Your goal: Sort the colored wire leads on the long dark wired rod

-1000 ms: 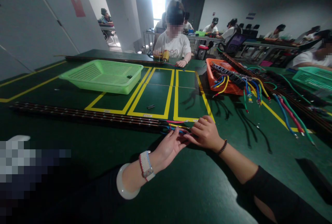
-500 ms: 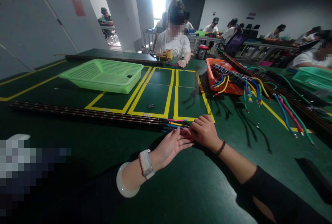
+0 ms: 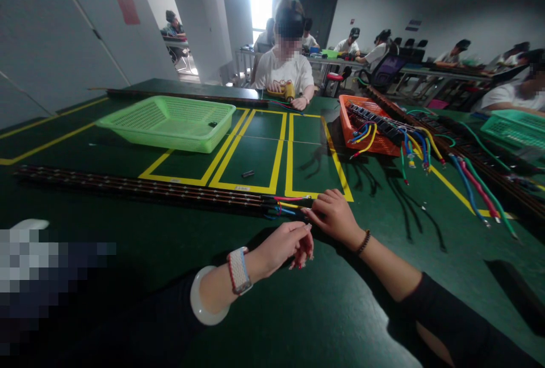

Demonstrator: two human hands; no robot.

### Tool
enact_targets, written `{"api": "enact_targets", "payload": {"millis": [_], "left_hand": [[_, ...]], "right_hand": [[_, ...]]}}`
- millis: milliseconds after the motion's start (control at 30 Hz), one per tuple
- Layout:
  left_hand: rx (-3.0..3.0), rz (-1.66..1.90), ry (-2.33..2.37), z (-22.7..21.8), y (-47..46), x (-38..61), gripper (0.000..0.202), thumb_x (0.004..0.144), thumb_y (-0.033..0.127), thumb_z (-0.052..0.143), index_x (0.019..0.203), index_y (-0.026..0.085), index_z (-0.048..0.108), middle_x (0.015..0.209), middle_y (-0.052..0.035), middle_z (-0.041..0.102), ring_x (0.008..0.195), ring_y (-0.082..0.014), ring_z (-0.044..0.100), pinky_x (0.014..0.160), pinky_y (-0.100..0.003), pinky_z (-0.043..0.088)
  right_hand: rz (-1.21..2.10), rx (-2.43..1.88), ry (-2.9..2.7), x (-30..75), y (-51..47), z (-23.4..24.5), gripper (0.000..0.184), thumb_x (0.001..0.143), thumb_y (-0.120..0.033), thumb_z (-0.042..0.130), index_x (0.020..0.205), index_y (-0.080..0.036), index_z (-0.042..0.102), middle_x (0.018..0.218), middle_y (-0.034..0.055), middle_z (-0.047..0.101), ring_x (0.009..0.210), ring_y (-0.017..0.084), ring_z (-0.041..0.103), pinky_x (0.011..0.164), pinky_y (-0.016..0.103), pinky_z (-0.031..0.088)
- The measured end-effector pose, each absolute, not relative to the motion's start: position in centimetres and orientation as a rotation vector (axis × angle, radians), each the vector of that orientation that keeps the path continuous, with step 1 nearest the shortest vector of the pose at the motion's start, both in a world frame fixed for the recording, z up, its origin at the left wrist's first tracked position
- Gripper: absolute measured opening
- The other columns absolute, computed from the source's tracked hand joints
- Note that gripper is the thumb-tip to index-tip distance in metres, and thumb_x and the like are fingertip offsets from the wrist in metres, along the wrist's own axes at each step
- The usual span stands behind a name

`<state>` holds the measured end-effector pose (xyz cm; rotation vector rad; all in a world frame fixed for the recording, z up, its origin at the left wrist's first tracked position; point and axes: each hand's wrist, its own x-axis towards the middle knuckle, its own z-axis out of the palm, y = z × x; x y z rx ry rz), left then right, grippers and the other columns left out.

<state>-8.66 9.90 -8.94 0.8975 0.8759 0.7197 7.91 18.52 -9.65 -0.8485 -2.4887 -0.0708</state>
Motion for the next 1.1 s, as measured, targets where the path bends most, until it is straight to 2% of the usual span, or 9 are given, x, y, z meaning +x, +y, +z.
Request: {"api": "enact_targets", "payload": {"millis": [133, 233, 300, 467, 567, 667, 733, 833, 1100], "left_hand": [[0.937, 0.700, 0.860, -9.0, 10.0, -8.7, 0.033, 0.089, 0.045, 0.041, 0.074, 0.017, 0.050, 0.063, 0.0003, 0.059, 0.044, -0.0086, 0.052, 0.041, -0.021, 0.030], [0.939, 0.714, 0.870, -8.9, 10.0, -8.7, 0.032, 0.088, 0.045, 0.041, 0.074, 0.017, 0.049, 0.064, -0.0005, 0.060, 0.044, -0.0083, 0.051, 0.041, -0.020, 0.029], [0.926, 0.721, 0.884, -8.8, 10.0, -8.7, 0.032, 0.088, 0.045, 0.043, 0.073, 0.016, 0.049, 0.064, -0.0006, 0.060, 0.042, -0.0071, 0.048, 0.039, -0.019, 0.026], [0.876, 0.735, 0.878, -8.9, 10.0, -8.5, 0.032, 0.088, 0.043, 0.045, 0.072, 0.016, 0.049, 0.062, -0.0006, 0.059, 0.039, -0.0059, 0.044, 0.037, -0.018, 0.022], [0.823, 0.766, 0.832, -8.9, 10.0, -8.4, 0.030, 0.089, 0.040, 0.044, 0.071, 0.016, 0.048, 0.064, -0.0022, 0.060, 0.045, -0.0093, 0.052, 0.041, -0.020, 0.033], [0.715, 0.762, 0.771, -8.5, 10.3, -8.4, 0.032, 0.090, 0.041, 0.042, 0.072, 0.015, 0.049, 0.073, -0.0075, 0.063, 0.065, -0.0153, 0.064, 0.066, -0.029, 0.050], [0.589, 0.737, 0.727, -8.2, 10.5, -8.6, 0.034, 0.090, 0.043, 0.043, 0.082, 0.012, 0.055, 0.082, -0.0122, 0.066, 0.078, -0.0186, 0.067, 0.083, -0.033, 0.049], [0.431, 0.774, 0.690, -8.2, 10.8, -8.8, 0.039, 0.090, 0.044, 0.044, 0.099, 0.009, 0.057, 0.096, -0.0161, 0.066, 0.089, -0.0210, 0.067, 0.091, -0.035, 0.046], [0.339, 1.132, 0.597, -9.4, 10.6, -8.3, 0.022, 0.092, 0.035, 0.047, 0.090, 0.015, 0.056, 0.096, -0.0063, 0.064, 0.098, -0.0151, 0.060, 0.096, -0.035, 0.043]], "right_hand": [[0.131, -0.922, -2.314, 7.6, 18.6, -9.5, 0.025, 0.087, -0.042, 0.057, 0.094, -0.019, 0.063, 0.094, 0.0079, 0.060, 0.088, 0.021, 0.052, 0.077, 0.035, 0.039], [0.227, -0.891, -2.368, 6.9, 18.7, -9.7, 0.042, 0.084, -0.045, 0.061, 0.119, -0.023, 0.056, 0.113, 0.0104, 0.059, 0.104, 0.026, 0.053, 0.088, 0.041, 0.039], [0.282, -0.884, -2.415, 6.3, 18.7, -10.0, 0.049, 0.082, -0.046, 0.063, 0.124, -0.023, 0.054, 0.112, 0.0105, 0.061, 0.104, 0.026, 0.054, 0.090, 0.043, 0.037], [0.399, -0.935, -2.451, 5.5, 18.8, -10.5, 0.033, 0.084, -0.043, 0.063, 0.108, -0.020, 0.062, 0.095, 0.0070, 0.065, 0.090, 0.021, 0.056, 0.083, 0.036, 0.038], [0.473, -0.975, -2.444, 5.2, 18.8, -10.5, 0.024, 0.083, -0.042, 0.064, 0.087, -0.018, 0.063, 0.082, 0.0041, 0.064, 0.078, 0.018, 0.054, 0.073, 0.031, 0.038], [0.412, -1.009, -2.433, 5.1, 18.6, -10.2, 0.025, 0.082, -0.041, 0.066, 0.078, -0.017, 0.060, 0.073, 0.0024, 0.061, 0.072, 0.017, 0.051, 0.068, 0.030, 0.035], [0.308, -1.006, -2.427, 5.0, 18.3, -9.8, 0.021, 0.083, -0.037, 0.065, 0.078, -0.017, 0.061, 0.074, 0.0031, 0.062, 0.073, 0.017, 0.051, 0.069, 0.031, 0.033], [0.121, -0.933, -2.450, 5.1, 17.9, -9.3, 0.014, 0.086, -0.029, 0.060, 0.076, -0.018, 0.062, 0.073, 0.0039, 0.062, 0.073, 0.018, 0.049, 0.070, 0.032, 0.032], [-0.300, -0.668, -2.589, 5.6, 17.1, -8.7, 0.031, 0.095, -0.026, 0.044, 0.075, -0.020, 0.066, 0.066, 0.0034, 0.059, 0.067, 0.016, 0.044, 0.075, 0.035, 0.032]]}}
